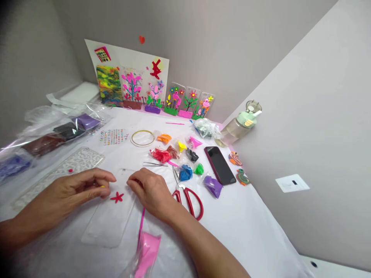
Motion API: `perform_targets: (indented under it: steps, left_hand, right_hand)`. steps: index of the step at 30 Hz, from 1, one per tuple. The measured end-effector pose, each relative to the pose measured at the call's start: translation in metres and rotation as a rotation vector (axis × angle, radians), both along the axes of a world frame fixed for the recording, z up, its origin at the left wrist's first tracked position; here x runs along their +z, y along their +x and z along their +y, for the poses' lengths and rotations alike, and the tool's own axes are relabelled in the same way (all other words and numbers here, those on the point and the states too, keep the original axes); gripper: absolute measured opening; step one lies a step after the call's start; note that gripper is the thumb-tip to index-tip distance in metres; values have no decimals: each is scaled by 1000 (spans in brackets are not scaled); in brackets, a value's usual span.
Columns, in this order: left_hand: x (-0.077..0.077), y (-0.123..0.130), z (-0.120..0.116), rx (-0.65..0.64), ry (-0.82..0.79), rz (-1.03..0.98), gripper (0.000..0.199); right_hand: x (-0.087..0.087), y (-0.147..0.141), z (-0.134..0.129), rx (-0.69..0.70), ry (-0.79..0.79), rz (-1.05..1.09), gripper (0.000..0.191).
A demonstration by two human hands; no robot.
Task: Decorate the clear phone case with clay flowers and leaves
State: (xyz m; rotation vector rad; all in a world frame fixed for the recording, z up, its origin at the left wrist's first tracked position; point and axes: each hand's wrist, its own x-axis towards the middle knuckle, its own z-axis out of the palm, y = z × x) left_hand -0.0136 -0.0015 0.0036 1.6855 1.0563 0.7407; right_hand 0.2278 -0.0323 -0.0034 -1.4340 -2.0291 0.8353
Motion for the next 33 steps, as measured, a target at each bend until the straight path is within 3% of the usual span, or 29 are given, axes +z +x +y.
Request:
perform_targets:
  steps: [3,10,16,24,30,33]
  left_hand:
    - [1,0,-1,-18,-26,25,22]
    - [-9,-4,3,-115,131,67,25]
    - [-14,-3,0,-30,67,84,13]
    - [-8,-3,5,-170,186,77,24]
    - [-11,-5,3,-100,128,89,14]
    - [-10,-7,2,-108,131,109,19]
  right_hand:
    - [0,0,0,-1,-5,3,14]
    - [-1,0,1,4,-11,-3,16]
    - [0,0,1,5,-20,-1,16]
    - [-1,1,1,10,-19,-8,17]
    - [-3,1,2,19,-27,-3,15]
    - [-3,1,3,15,-37,-2,14]
